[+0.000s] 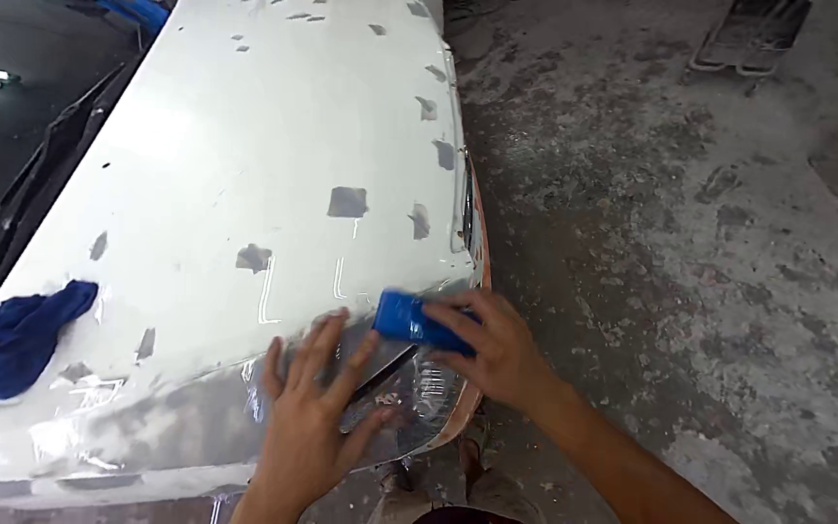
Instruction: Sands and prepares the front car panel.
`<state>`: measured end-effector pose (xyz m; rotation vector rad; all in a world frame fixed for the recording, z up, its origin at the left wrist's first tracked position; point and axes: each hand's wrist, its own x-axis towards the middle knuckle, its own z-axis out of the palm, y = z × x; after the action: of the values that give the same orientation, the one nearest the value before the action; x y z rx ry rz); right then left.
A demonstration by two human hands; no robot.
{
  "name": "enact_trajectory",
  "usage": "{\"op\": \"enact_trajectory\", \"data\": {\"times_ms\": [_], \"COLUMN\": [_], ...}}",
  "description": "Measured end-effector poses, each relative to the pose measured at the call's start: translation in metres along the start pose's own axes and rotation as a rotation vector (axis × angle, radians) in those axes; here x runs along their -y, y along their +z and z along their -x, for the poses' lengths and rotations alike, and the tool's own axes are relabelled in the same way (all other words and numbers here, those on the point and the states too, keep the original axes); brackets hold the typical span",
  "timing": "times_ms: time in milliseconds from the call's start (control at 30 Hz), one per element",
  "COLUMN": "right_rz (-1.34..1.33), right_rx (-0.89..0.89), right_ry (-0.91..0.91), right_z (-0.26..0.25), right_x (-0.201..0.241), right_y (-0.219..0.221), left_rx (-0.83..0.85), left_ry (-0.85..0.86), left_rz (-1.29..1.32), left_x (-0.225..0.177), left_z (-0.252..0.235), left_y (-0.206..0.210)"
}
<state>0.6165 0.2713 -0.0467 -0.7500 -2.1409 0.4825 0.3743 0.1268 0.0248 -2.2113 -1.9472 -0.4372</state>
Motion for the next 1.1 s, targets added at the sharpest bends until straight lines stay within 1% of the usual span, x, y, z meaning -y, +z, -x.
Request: {"op": "enact_trajectory", "data": {"times_ms": [100,133,167,200,267,300,333,367,433,467,500,533,600,633,667,700,733,800,833,867,933,967,1000,1033,1100], "right_rz": [0.027,0.047,0.080,0.087,0.063,0.063,0.077,0.084,0.102,0.116,0.123,0.108,0.048,0.035,0.030,0.022,0.021,0.057,0.072,0.081,0.080,0.092,0.100,0.096,0.074], "right_rx": [-0.149,-0.181,-0.183,-0.161,-0.059,-0.014,-0.001,-0.013,-0.086,-0.115,-0.110,-0.069,0.096,0.187,0.245,0.247,0.203,0.107,0.098,0.123,0.238,0.293,0.306,0.286,0.190], "right_ry": [0.326,0.403,0.423,0.397,0.238,0.149,0.101,0.119,0.270,0.319,0.299,0.219,-0.024,-0.141,-0.215,-0.229,-0.199,-0.083,-0.057,-0.080,-0.229,-0.301,-0.343,-0.345,-0.264], "right_z": [-0.014,-0.016,-0.015,-0.011,0.000,0.002,0.000,-0.005,-0.019,-0.023,-0.023,-0.017,-0.001,0.001,-0.005,-0.014,-0.025,-0.044,-0.044,-0.038,-0.019,-0.018,-0.024,-0.036,-0.061], "right_x": [0.001,0.008,0.019,0.031,0.044,0.041,0.033,0.024,0.017,0.025,0.038,0.055,0.084,0.091,0.092,0.090,0.087,0.093,0.103,0.114,0.133,0.137,0.138,0.136,0.142], "right_y": [0.008,0.014,0.018,0.021,0.021,0.018,0.015,0.013,0.016,0.021,0.026,0.031,0.038,0.039,0.039,0.040,0.041,0.050,0.055,0.059,0.063,0.065,0.068,0.074,0.090], "left_rx": [0.029,0.056,0.086,0.108,0.115,0.104,0.084,0.050,-0.034,-0.058,-0.062,-0.051,-0.023,-0.005,0.012,0.021,0.023,0.013,0.018,0.029,0.014,-0.010,-0.049,-0.090,-0.155], "left_ry": [-0.215,-0.289,-0.351,-0.401,-0.488,-0.528,-0.568,-0.601,-0.620,-0.606,-0.580,-0.550,-0.490,-0.470,-0.453,-0.434,-0.416,-0.393,-0.392,-0.399,-0.435,-0.465,-0.496,-0.527,-0.572], "left_rz": [-0.148,-0.180,-0.193,-0.202,-0.201,-0.200,-0.198,-0.199,-0.193,-0.185,-0.176,-0.164,-0.143,-0.135,-0.126,-0.120,-0.116,-0.106,-0.105,-0.100,-0.080,-0.071,-0.061,-0.057,-0.041], "left_x": [0.021,0.026,0.031,0.035,0.044,0.047,0.050,0.051,0.050,0.046,0.041,0.034,0.018,0.014,0.012,0.013,0.016,0.024,0.028,0.035,0.052,0.061,0.070,0.077,0.090], "left_z": [0.055,0.073,0.090,0.104,0.125,0.129,0.131,0.132,0.130,0.128,0.128,0.129,0.137,0.144,0.152,0.160,0.169,0.184,0.190,0.195,0.205,0.210,0.214,0.220,0.231], "left_y": [-0.016,-0.021,-0.027,-0.032,-0.038,-0.040,-0.040,-0.038,-0.031,-0.028,-0.025,-0.023,-0.018,-0.016,-0.014,-0.012,-0.011,-0.011,-0.013,-0.017,-0.026,-0.029,-0.031,-0.031,-0.032]}}
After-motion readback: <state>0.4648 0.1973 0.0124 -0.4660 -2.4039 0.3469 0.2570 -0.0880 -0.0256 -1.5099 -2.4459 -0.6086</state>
